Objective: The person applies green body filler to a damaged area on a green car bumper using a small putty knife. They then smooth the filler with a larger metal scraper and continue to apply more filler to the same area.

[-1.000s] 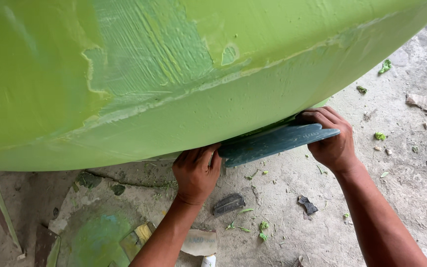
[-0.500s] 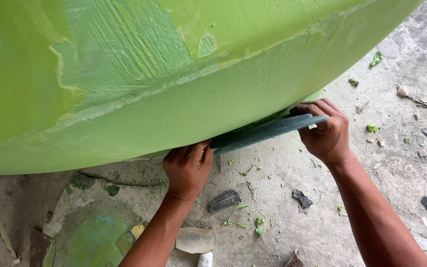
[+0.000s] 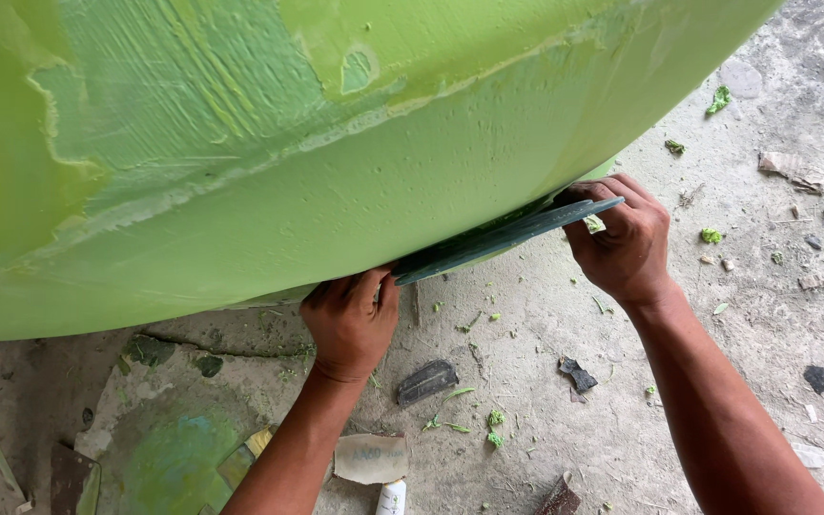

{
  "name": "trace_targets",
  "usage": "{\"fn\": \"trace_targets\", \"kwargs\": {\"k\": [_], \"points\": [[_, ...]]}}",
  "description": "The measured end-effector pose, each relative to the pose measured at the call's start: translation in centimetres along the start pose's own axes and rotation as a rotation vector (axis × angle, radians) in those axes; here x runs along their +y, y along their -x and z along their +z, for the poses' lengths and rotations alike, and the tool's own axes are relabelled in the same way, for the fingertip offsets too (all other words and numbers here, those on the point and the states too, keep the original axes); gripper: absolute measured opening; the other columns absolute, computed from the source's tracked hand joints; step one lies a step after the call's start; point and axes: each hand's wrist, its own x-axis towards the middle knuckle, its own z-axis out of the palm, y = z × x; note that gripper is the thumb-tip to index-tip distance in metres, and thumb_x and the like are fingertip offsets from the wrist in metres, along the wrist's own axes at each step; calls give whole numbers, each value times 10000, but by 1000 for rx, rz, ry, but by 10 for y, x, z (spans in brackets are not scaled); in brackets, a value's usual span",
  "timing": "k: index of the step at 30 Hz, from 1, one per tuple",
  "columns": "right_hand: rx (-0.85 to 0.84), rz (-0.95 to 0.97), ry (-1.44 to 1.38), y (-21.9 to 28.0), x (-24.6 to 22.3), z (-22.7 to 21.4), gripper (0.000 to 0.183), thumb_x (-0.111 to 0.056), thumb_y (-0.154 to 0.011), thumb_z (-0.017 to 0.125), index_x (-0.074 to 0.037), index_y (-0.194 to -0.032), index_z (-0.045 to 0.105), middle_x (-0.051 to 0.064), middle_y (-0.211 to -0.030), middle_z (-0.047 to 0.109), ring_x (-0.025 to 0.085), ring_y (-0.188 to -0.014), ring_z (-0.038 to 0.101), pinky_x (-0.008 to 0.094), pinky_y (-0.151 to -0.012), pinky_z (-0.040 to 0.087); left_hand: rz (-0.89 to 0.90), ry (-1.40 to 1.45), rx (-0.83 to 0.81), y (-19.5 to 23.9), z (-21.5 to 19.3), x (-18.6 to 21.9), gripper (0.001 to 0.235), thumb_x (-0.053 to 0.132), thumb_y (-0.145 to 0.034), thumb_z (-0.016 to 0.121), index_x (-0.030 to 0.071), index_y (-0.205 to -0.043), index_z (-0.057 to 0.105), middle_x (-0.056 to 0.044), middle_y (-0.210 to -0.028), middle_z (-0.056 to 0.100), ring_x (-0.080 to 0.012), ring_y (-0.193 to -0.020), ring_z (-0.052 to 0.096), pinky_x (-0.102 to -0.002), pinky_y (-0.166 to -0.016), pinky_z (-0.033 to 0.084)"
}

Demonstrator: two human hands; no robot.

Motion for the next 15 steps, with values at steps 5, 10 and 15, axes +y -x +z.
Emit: {"fn": "trace_targets", "kwargs": {"k": [5, 10, 15], "points": [[13, -5, 9, -1, 1, -4, 126, 52, -882, 723, -40, -822, 661, 100, -740, 643, 363, -671, 623, 420, -646, 526, -1, 23, 33, -5, -1, 5, 132, 85, -755, 791, 192, -783, 718, 6, -587, 564, -220, -557, 637, -265, -561, 533], [21, -7, 22, 0, 2, -7, 125, 52, -885, 720, -40, -824, 659, 103, -741, 639, 370, -676, 627, 422, -650, 529, -29, 45, 67, -9, -3, 11, 121, 98, -783, 792, 191, -769, 716, 22, -578, 562, -206, -543, 627, -249, -577, 533], [34, -10, 22, -7, -4, -11, 129, 50, -896, 712, -41, -821, 660, 104, -741, 638, 370, -680, 629, 421, -652, 527, -84, 56, 80, -19, -8, 23, 140, 105, -817, 783, 191, -745, 700, 32, -556, 530, -180, -519, 603, -230, -565, 526]]}}
